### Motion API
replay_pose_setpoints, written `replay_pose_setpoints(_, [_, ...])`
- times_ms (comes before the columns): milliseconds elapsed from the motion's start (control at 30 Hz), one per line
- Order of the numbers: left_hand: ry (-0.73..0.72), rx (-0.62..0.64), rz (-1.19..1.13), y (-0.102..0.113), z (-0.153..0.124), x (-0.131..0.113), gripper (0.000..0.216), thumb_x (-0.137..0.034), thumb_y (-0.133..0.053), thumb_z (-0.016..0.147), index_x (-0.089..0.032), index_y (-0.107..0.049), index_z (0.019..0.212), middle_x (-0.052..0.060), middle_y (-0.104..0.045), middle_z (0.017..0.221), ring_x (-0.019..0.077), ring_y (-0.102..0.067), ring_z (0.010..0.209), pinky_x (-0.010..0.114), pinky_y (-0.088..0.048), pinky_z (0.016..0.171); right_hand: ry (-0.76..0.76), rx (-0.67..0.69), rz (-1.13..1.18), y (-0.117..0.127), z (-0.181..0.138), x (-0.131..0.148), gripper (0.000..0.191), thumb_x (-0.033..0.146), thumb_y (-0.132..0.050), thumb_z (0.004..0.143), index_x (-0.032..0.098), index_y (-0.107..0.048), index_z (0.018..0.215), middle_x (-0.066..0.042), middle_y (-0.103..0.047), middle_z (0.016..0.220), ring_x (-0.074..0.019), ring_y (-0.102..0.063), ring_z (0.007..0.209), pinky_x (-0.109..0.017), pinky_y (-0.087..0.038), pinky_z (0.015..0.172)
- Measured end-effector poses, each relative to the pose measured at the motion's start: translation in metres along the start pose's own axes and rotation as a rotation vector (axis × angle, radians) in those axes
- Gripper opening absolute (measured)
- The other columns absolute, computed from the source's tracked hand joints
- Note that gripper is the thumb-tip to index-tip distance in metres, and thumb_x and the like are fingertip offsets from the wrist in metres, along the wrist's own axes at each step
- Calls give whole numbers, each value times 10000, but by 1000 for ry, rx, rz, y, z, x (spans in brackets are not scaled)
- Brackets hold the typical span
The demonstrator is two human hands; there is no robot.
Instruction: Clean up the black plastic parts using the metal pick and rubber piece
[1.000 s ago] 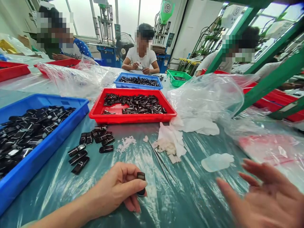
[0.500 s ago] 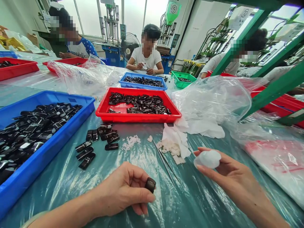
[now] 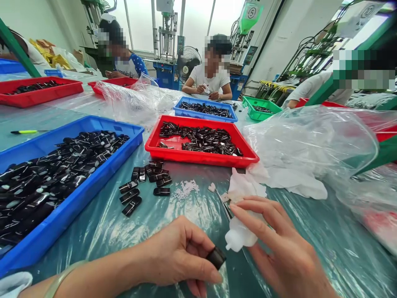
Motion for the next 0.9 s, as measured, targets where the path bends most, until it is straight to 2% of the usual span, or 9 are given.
replay_pose_setpoints(300, [27, 24, 11, -1, 0, -1, 188, -273, -732, 611, -116, -650, 672, -27, -567, 489, 75, -551, 443, 160, -464, 463, 67, -34, -133, -1, -5, 4, 418, -29, -403, 783, 212, -574, 1078, -87, -584, 985, -204, -541, 1029, -359, -517, 828])
replay_pose_setpoints(667, [59, 42, 40, -1, 0, -2, 186, -284, -721, 628, -121, -632, 643, -30, -556, 466, 68, -532, 414, 153, -451, 448, 84, -5, -119, -4, -12, 6, 467, -45, -422, 767, 204, -581, 1129, -98, -579, 1054, -223, -511, 1085, -377, -503, 862])
replay_pose_setpoints(900, [69, 46, 37, -2, -1, -5, 202, -292, -718, 622, -132, -603, 577, -32, -553, 451, 74, -539, 410, 149, -430, 426, 58, -32, -115, 0, -11, 8, 426, -13, -425, 788, 241, -598, 1083, -74, -625, 994, -207, -566, 1037, -344, -518, 829])
Point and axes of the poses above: each hand's wrist, its own z-axis towards the middle knuckle, its own y-axis out of the back of the hand, x = y × z, the point moved 4 cm from there along z, towards the middle knuckle
